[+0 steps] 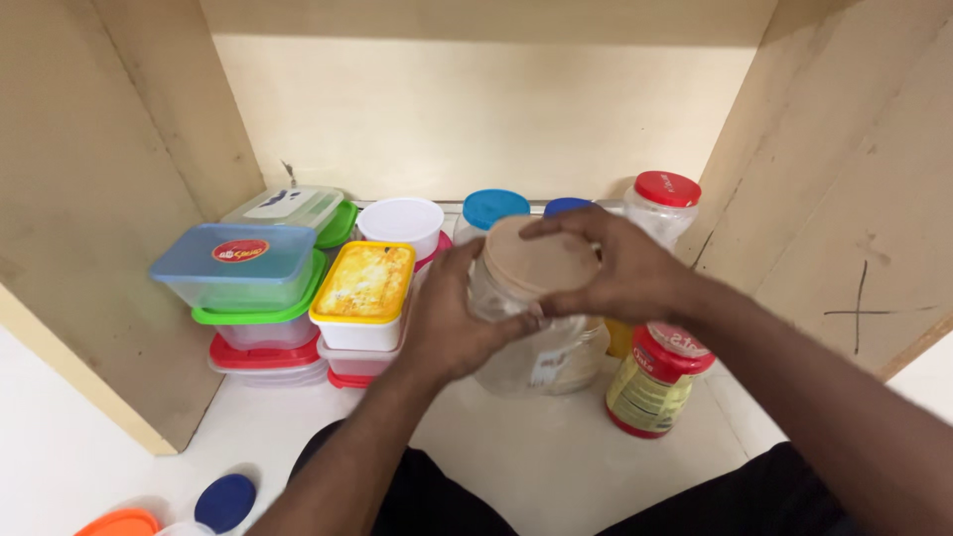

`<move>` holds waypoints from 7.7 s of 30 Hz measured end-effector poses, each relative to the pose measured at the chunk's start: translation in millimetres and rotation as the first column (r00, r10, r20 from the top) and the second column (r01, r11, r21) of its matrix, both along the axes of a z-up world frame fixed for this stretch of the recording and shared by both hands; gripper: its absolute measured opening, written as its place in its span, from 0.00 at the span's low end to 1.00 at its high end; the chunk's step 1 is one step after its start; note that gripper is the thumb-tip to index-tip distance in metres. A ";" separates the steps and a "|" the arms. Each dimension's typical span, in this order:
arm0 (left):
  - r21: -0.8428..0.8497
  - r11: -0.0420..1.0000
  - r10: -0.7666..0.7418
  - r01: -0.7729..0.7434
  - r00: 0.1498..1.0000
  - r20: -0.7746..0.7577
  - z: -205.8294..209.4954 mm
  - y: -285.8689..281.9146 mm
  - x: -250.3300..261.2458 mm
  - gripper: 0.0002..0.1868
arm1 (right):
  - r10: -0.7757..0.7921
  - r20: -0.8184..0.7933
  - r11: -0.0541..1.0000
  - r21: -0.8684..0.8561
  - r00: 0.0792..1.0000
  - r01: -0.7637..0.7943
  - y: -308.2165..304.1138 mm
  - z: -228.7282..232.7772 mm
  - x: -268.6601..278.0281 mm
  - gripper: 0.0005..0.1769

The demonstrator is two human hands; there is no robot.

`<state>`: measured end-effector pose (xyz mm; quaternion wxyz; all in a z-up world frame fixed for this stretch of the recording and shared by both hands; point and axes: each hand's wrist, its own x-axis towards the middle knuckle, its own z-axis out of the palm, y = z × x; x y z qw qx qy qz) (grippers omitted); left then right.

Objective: The person sits on the floor and handles multiple plastic containers and jars. They open and close lids, stack containers, and arrange them in neat piles on the floor.

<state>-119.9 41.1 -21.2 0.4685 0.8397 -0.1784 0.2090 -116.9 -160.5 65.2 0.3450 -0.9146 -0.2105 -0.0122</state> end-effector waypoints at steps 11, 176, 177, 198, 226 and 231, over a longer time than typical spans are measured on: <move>-0.067 0.990 -0.125 0.120 0.990 -0.067 -67.4 -7.3 -45.6 0.51 | 0.005 0.043 0.996 -0.093 0.999 -0.001 -9.3 -75.2 -37.5 0.46; -0.239 0.939 -0.285 0.247 0.949 -0.138 -140.2 -48.1 -42.6 0.64 | 0.016 0.158 0.985 -0.171 0.987 0.011 -6.7 -140.7 -39.7 0.39; -0.245 0.920 -0.354 0.307 0.917 -0.183 -139.7 -41.3 -37.5 0.64 | 0.135 0.172 0.975 -0.201 0.976 -0.100 -10.7 -139.6 -38.2 0.38; -0.271 0.931 -0.293 0.245 0.944 -0.153 -141.9 -47.7 -42.7 0.61 | 0.212 0.274 0.963 -0.224 0.938 -0.153 -19.3 -149.1 -35.0 0.39; -0.371 0.893 -0.350 0.255 0.912 -0.215 -139.9 -49.6 -48.6 0.65 | 0.151 0.138 0.975 -0.183 0.979 -0.125 -23.7 -135.8 -38.0 0.46; -0.339 0.827 -0.549 0.449 0.776 -0.309 -136.7 -26.5 -25.9 0.68 | 0.494 0.155 0.829 -0.381 0.856 -0.409 -33.8 -131.9 -28.2 0.43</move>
